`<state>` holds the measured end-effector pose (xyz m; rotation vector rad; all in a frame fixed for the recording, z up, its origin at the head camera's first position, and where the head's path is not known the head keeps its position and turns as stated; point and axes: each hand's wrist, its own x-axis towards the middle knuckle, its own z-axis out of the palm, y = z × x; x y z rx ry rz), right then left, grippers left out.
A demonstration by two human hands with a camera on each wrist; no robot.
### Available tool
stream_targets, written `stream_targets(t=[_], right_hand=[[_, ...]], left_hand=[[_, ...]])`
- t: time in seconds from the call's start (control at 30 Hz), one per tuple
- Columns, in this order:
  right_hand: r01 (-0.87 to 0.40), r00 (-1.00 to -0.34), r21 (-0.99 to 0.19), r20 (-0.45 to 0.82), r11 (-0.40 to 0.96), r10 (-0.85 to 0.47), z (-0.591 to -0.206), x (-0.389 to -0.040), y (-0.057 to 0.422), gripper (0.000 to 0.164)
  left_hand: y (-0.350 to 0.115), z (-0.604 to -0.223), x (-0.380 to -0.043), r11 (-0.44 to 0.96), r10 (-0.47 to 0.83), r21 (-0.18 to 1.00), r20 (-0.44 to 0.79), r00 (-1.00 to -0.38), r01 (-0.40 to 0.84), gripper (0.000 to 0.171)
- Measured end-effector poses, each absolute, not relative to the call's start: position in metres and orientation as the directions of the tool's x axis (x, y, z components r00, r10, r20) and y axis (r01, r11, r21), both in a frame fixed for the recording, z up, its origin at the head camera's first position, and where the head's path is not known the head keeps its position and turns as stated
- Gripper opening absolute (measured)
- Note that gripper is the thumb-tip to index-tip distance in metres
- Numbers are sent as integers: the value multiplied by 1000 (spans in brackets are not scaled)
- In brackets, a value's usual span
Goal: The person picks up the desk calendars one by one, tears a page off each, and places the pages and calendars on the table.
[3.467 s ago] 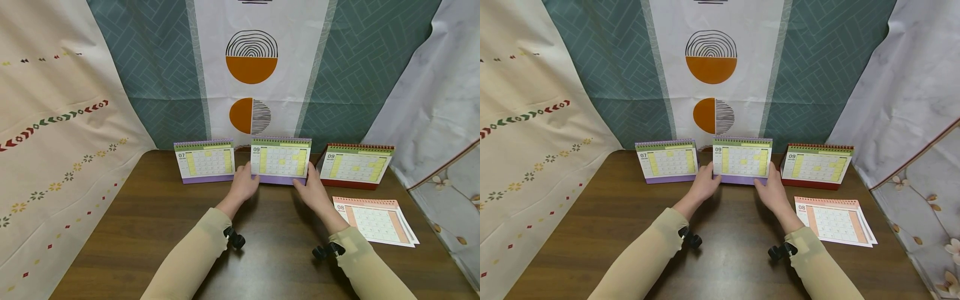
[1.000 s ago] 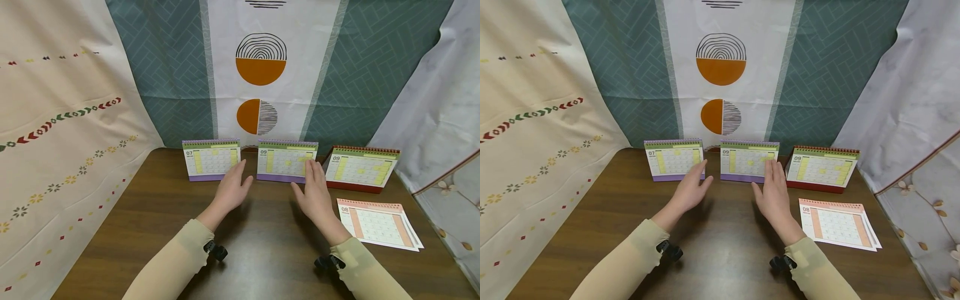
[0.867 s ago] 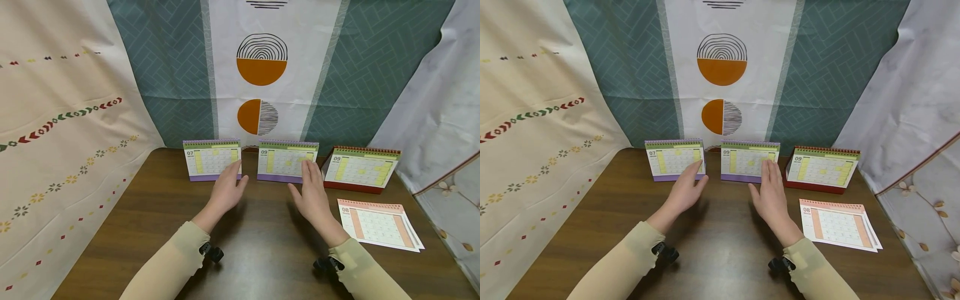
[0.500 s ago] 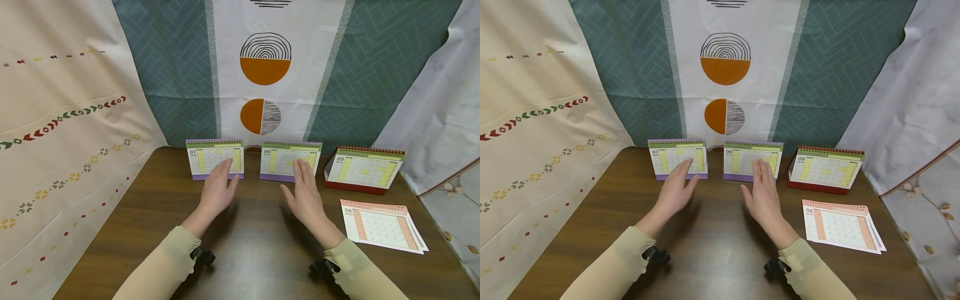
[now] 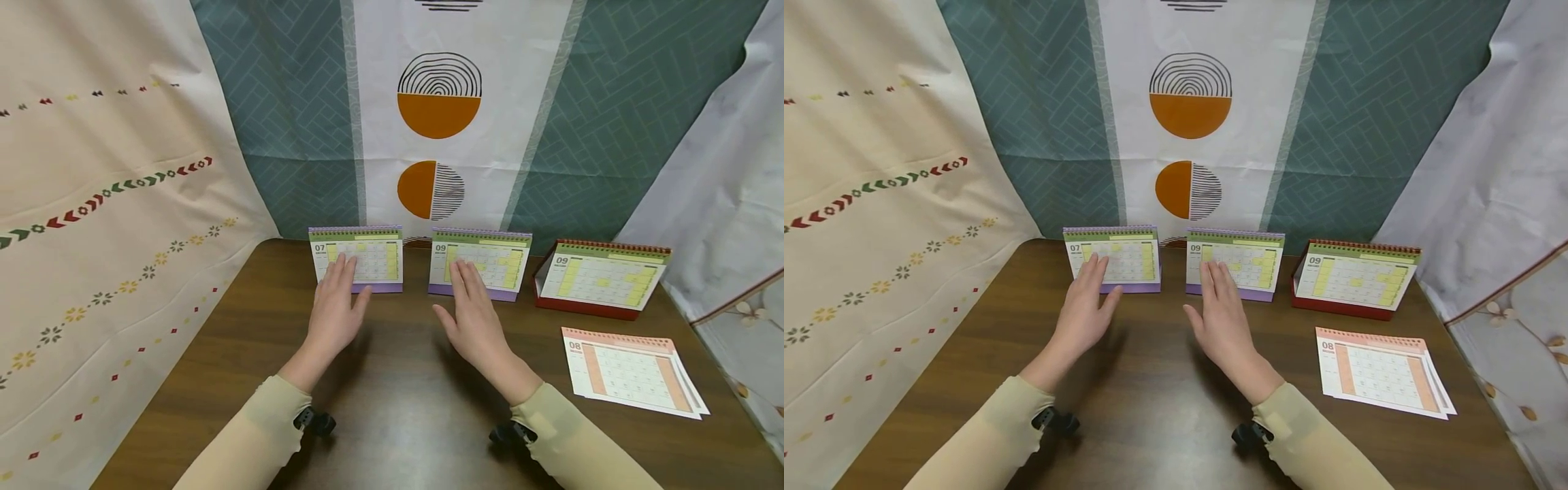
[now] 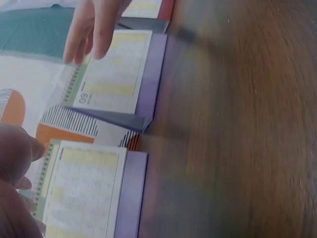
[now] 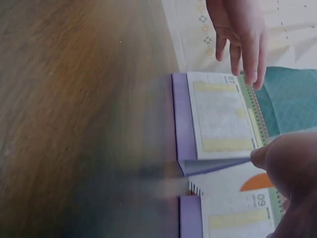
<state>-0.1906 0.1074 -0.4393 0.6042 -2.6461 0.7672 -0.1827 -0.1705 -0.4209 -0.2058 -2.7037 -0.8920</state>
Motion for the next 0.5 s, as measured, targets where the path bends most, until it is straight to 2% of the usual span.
stream_targets(t=[0.5], right_hand=[[-491, -862, -434, 366, 756, -350, -436, -201, 75, 90]], left_hand=[[-209, -430, -191, 776, -40, 612, 289, -956, 152, 77]])
